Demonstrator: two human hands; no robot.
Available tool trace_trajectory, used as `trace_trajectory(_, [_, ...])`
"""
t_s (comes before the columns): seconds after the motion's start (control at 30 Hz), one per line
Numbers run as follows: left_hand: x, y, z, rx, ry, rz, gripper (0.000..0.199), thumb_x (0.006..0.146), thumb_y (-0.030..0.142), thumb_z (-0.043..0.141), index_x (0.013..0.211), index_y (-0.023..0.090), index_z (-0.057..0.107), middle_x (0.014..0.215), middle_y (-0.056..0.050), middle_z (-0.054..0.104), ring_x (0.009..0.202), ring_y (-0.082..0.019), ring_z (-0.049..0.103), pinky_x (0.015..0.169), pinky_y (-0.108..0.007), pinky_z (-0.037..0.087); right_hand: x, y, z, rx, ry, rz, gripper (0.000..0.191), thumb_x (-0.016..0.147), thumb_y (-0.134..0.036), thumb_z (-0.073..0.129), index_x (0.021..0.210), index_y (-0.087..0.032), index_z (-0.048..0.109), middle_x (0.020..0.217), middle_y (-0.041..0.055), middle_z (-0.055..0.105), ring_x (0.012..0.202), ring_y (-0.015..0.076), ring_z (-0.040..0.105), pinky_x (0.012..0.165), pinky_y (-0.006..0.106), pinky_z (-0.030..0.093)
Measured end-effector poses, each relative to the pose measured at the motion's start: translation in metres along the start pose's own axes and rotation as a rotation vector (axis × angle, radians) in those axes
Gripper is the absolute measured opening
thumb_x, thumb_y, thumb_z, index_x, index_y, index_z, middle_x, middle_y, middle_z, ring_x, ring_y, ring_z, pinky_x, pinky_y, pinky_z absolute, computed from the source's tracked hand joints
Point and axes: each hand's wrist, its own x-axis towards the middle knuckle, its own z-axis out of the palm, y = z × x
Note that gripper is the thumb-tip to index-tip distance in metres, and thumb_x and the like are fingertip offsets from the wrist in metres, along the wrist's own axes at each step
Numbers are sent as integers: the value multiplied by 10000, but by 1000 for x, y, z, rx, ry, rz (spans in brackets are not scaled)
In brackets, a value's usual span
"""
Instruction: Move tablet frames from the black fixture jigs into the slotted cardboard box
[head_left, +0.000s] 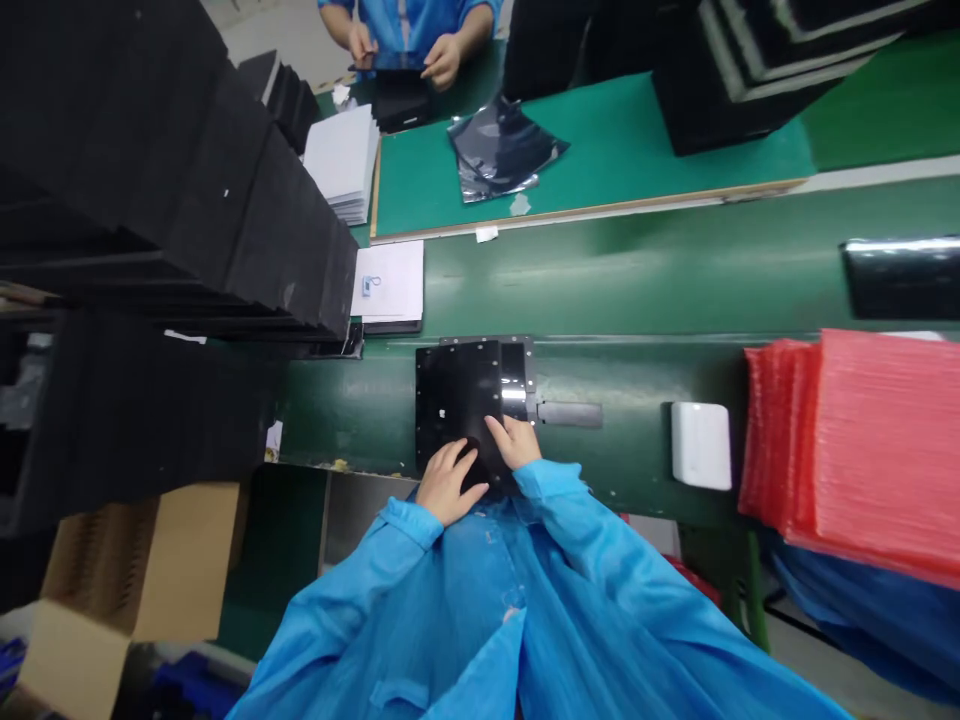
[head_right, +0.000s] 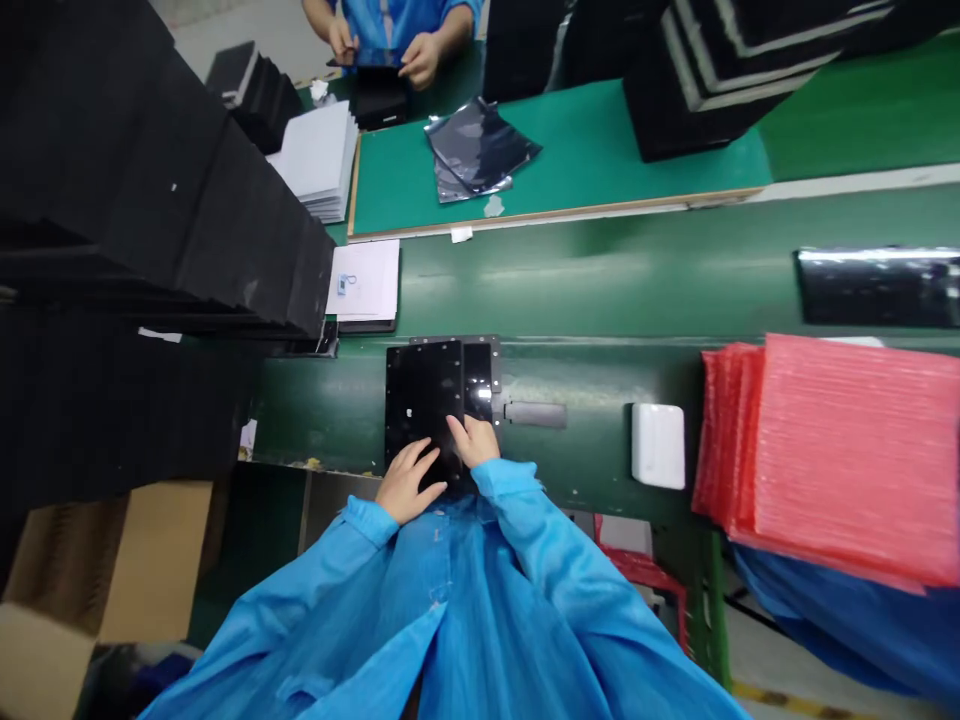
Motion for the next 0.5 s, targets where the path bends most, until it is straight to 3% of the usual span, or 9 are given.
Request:
trace_trajectory(0.17, [-12, 23, 6, 56, 6, -119, 481, 854, 423, 550, 1282, 205, 563, 1400, -120, 491, 1299, -287, 443, 1108, -461, 374, 7, 44, -37, 99, -72, 47, 581, 823, -709, 305, 516, -228, 412, 500, 42, 522, 561, 204, 550, 557, 307, 425])
trace_trajectory(0.3, [-16, 19, 14, 140, 50, -338, 713, 772, 376, 642, 1410, 169, 402, 1462, -160, 412, 1331, -322, 408, 1102, -460, 368, 25, 60, -63, -219, -212, 134, 577, 788, -712, 419, 472, -229, 439, 515, 78, 540, 618, 260, 589, 614, 362, 434])
trace_trajectory(0.4, [-10, 4, 17, 187, 11, -577, 935, 693, 322, 714, 1474, 123, 239, 1409, -224, 451, 1275, -361, 473, 1026, -451, 429, 55, 62, -75, -312, -55, 117, 471, 767, -671, 519, 630, -226, 587, 693, 118, 638, 748, 303, 621, 684, 404, 453])
trace_trajectory(0.5, [3, -9, 17, 195, -84, -726, 929, 693, 279, 714, 1470, 149, 222, 1338, -211, 509, 1151, -342, 585, 946, -400, 476, 99, 54, -71, -100, 160, -42, 454, 791, -606, 548, 1012, -218, 630, 1063, 139, 657, 956, 289, 609, 818, 401, 462])
